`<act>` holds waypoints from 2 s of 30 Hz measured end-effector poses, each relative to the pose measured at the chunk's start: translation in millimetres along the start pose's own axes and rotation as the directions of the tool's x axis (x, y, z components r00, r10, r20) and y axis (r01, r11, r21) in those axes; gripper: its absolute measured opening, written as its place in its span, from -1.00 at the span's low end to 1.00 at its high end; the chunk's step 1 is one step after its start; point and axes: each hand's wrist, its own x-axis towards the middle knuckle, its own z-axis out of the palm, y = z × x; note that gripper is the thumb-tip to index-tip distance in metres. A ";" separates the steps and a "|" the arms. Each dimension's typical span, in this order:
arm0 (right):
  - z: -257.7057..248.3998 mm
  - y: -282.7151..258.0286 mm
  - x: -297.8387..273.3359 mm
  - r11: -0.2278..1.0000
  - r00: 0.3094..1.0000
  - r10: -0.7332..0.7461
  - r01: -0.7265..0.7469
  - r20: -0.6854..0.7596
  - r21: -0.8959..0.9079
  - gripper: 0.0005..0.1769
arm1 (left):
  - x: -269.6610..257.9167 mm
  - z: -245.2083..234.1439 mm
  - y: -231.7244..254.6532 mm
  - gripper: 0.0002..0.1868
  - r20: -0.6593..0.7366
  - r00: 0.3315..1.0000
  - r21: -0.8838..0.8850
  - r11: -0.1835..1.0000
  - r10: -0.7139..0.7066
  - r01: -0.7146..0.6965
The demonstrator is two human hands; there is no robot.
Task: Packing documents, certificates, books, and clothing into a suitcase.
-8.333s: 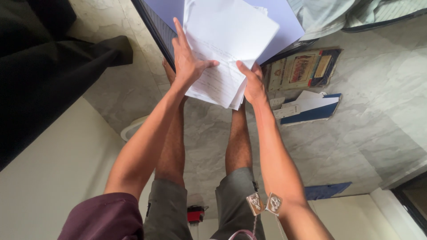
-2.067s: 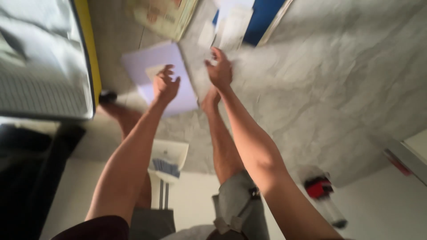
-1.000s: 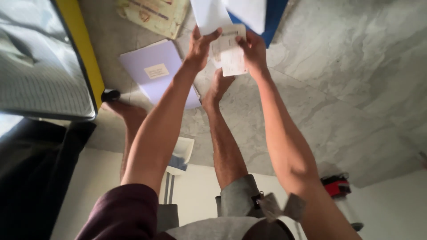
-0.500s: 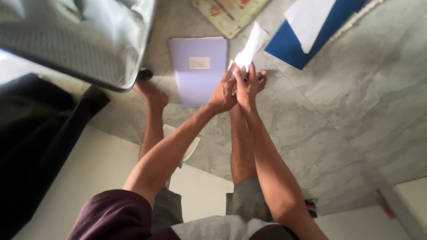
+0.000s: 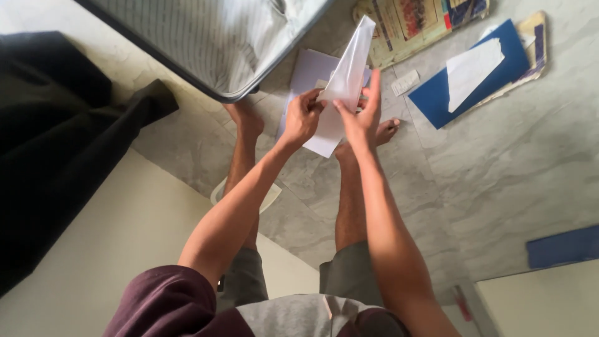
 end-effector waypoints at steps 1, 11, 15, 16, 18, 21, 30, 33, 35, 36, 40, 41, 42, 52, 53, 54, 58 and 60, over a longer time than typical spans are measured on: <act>8.0 -2.9 0.4 0.922 0.972 -0.232 0.229 0.028 -0.313 -0.14 | -1.8 -3.1 3.9 -0.69 -0.069 0.997 0.055 0.998 0.027 -0.024; 45.9 1.1 -0.1 0.971 0.971 0.237 -0.237 0.003 -0.033 -0.56 | -5.0 -55.5 4.5 -0.77 0.111 0.991 -0.468 0.884 0.076 -0.015; 40.3 -31.9 4.0 0.668 0.879 0.419 -0.469 0.228 0.578 -0.60 | -6.4 -73.4 9.7 -0.79 0.125 0.992 -0.521 0.852 0.017 0.051; 37.9 -34.5 6.8 0.715 0.893 0.387 -0.449 0.232 0.536 -0.62 | -6.0 -77.5 11.7 -0.78 0.115 0.993 -0.515 0.855 0.003 0.057; 28.8 -15.7 13.1 0.734 0.905 0.369 -0.424 0.211 0.531 -0.65 | -5.1 -83.4 11.7 -0.77 0.091 0.996 -0.521 0.851 -0.013 0.059; 13.2 -0.7 15.3 0.812 0.923 0.377 -0.372 0.084 0.449 -0.70 | -3.1 -85.2 3.3 -0.77 0.029 0.999 -0.526 0.849 -0.039 0.048; 3.5 -35.7 -0.8 0.861 0.922 -0.205 0.011 -0.328 -0.508 -0.93 | -34.2 -47.9 54.9 -0.40 -0.232 0.833 0.228 0.860 0.503 -0.456; 23.7 -51.3 -17.9 0.744 0.945 -0.223 0.007 -0.239 -0.668 -0.95 | -26.3 -10.8 26.2 -0.54 -0.099 0.891 0.299 0.867 0.443 -0.398; 33.4 -56.2 -29.7 0.663 0.955 -0.238 0.027 -0.176 -0.748 -0.96 | -21.0 1.6 22.9 -0.63 -0.062 0.930 0.298 0.896 0.361 -0.328; 35.2 -52.2 -34.7 0.638 0.942 -0.297 0.074 -0.156 -0.767 -0.94 | -19.4 0.8 29.4 -0.71 -0.047 0.941 0.211 0.924 0.336 -0.319; 39.9 -96.4 -38.2 0.791 0.975 0.075 -0.185 -0.207 -0.583 -0.90 | -13.3 -6.6 26.2 -0.62 0.113 0.963 -0.108 0.966 0.246 -0.235; 35.4 -80.1 -37.5 0.789 0.974 0.084 -0.195 -0.212 -0.583 -0.90 | -15.1 -8.6 22.1 -0.62 0.120 0.964 -0.107 0.968 0.238 -0.226; 30.8 -64.1 -36.8 0.938 0.980 0.156 -0.187 -0.127 -0.291 -0.90 | -16.9 -10.7 18.4 -0.58 0.194 0.957 -0.174 0.968 0.216 -0.183; -13.8 4.6 -34.6 0.665 0.886 0.364 -0.463 0.287 0.586 -0.87 | -29.0 -30.9 64.9 -0.54 0.528 0.849 -0.192 0.977 0.026 0.089; -16.4 2.4 -34.6 0.665 0.885 0.367 -0.465 0.286 0.585 -0.87 | -24.7 -28.1 49.3 -0.54 0.530 0.848 -0.193 0.977 0.025 0.092; -18.8 0.2 -34.8 0.647 0.873 0.398 -0.485 0.282 0.588 -0.83 | -20.5 -25.4 33.7 -0.55 0.511 0.859 -0.198 0.973 0.003 0.115; -30.8 -4.6 -33.2 0.710 0.882 0.449 -0.448 0.141 0.543 -0.78 | -16.7 -24.0 23.5 -0.58 0.372 0.925 -0.116 0.985 -0.077 0.128; -42.9 -7.4 -30.7 0.705 0.858 0.505 -0.472 0.091 0.530 -0.78 | -16.5 -25.5 24.9 -0.60 0.306 0.948 -0.093 0.989 -0.081 0.114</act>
